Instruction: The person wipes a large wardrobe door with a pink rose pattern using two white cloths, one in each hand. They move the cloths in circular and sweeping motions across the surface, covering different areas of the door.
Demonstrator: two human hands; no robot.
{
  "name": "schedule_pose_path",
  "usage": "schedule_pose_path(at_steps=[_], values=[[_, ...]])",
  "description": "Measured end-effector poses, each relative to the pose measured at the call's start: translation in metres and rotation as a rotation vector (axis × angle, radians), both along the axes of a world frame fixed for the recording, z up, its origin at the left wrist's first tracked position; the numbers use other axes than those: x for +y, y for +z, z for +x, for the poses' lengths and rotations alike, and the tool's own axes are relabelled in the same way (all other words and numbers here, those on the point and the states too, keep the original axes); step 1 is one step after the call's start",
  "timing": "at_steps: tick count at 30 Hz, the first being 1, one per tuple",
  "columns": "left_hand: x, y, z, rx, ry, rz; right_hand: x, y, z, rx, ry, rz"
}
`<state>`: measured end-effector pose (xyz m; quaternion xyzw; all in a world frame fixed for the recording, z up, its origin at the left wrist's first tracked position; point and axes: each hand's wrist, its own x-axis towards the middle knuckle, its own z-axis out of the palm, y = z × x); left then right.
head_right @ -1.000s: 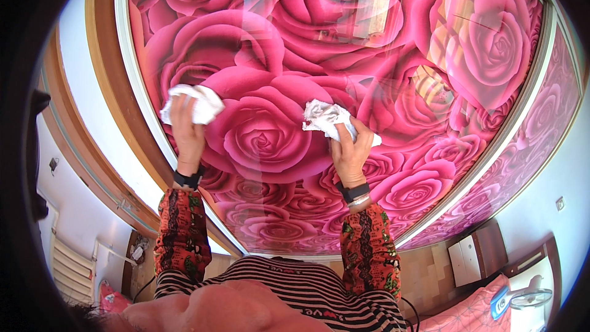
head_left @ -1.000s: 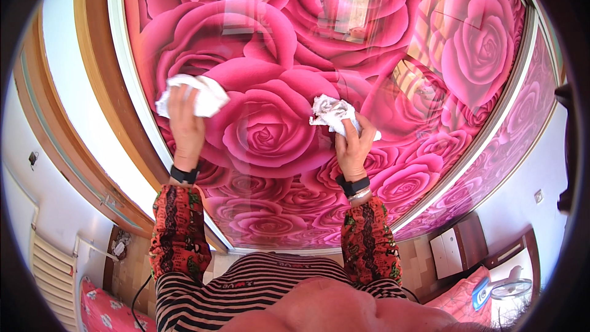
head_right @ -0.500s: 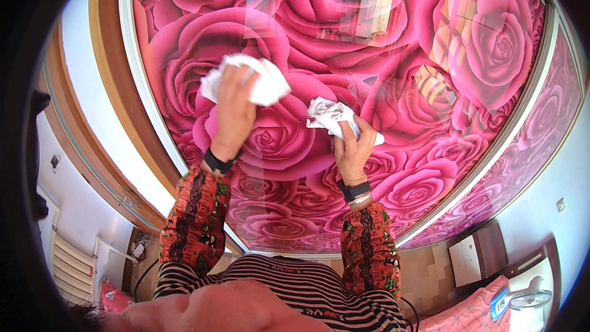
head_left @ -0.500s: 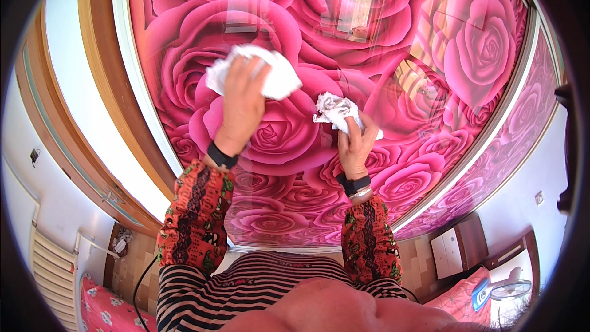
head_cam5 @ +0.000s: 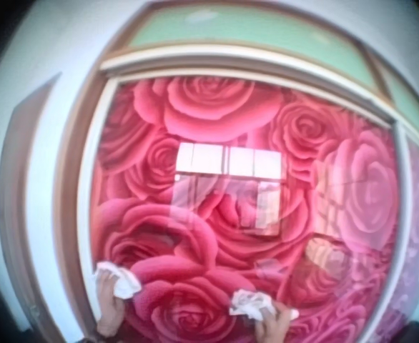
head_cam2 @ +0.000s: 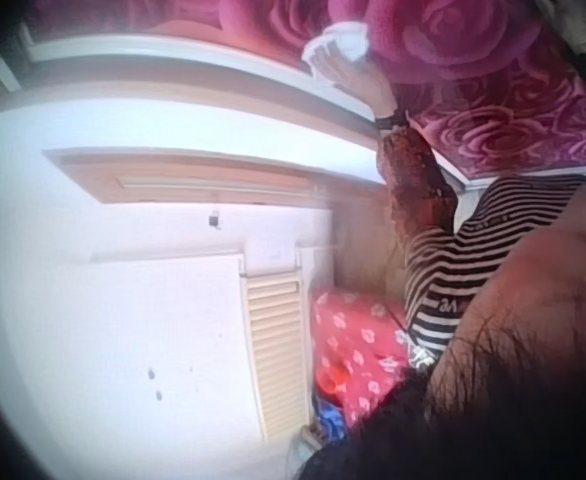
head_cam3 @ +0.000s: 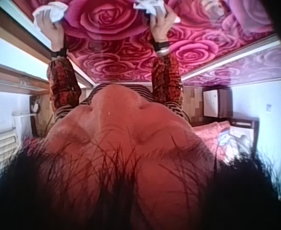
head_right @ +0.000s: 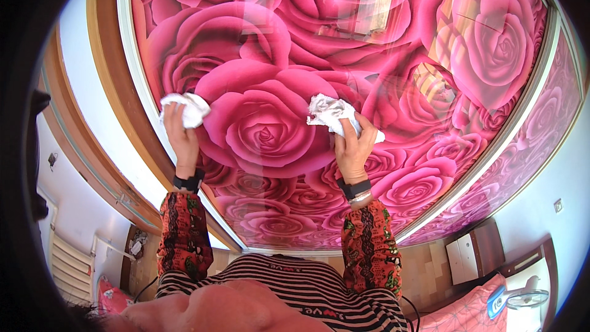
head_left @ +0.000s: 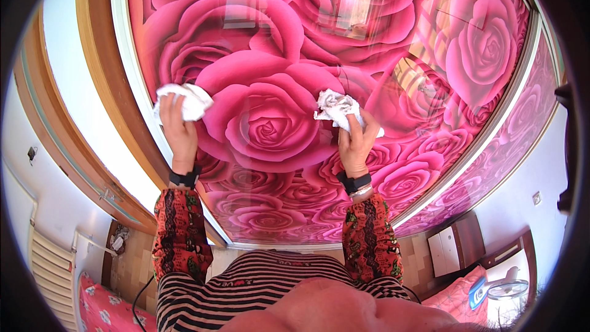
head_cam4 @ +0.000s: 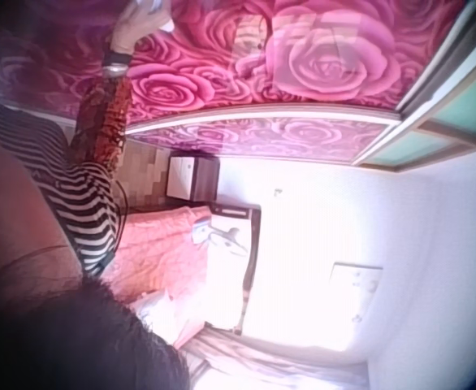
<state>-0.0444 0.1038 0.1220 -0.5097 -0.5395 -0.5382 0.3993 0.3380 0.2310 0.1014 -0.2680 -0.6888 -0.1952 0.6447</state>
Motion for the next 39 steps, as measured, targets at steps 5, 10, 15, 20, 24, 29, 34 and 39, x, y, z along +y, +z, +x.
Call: schedule_pose_path(at_steps=[5, 10, 15, 20, 24, 29, 34, 39], values=[[0.017, 0.041, 0.021, -0.025, -0.054, 0.100, -0.001, -0.001, 0.000, 0.000, -0.012, -0.008], [0.029, 0.004, 0.076, 0.215, -0.163, -0.079, -0.001, -0.001, -0.002, 0.019, 0.007, -0.019], [0.008, -0.059, 0.065, 0.320, -0.184, -0.252, -0.002, 0.009, 0.007, 0.003, -0.027, -0.007], [-0.023, -0.092, 0.012, 0.199, -0.118, -0.302, 0.008, 0.053, 0.026, 0.288, -0.099, -0.053], [-0.033, -0.100, -0.009, 0.119, -0.113, -0.326, 0.008, 0.078, 0.007, 0.392, -0.059, -0.067], [-0.032, -0.103, -0.005, 0.054, -0.127, -0.314, -0.006, 0.072, -0.049, 0.160, -0.070, 0.001], [-0.033, -0.102, -0.003, 0.057, -0.131, -0.298, -0.031, 0.026, -0.085, -0.204, 0.072, 0.066], [-0.035, -0.102, -0.003, 0.030, -0.091, -0.308, -0.033, 0.002, -0.061, -0.333, 0.043, 0.035]])
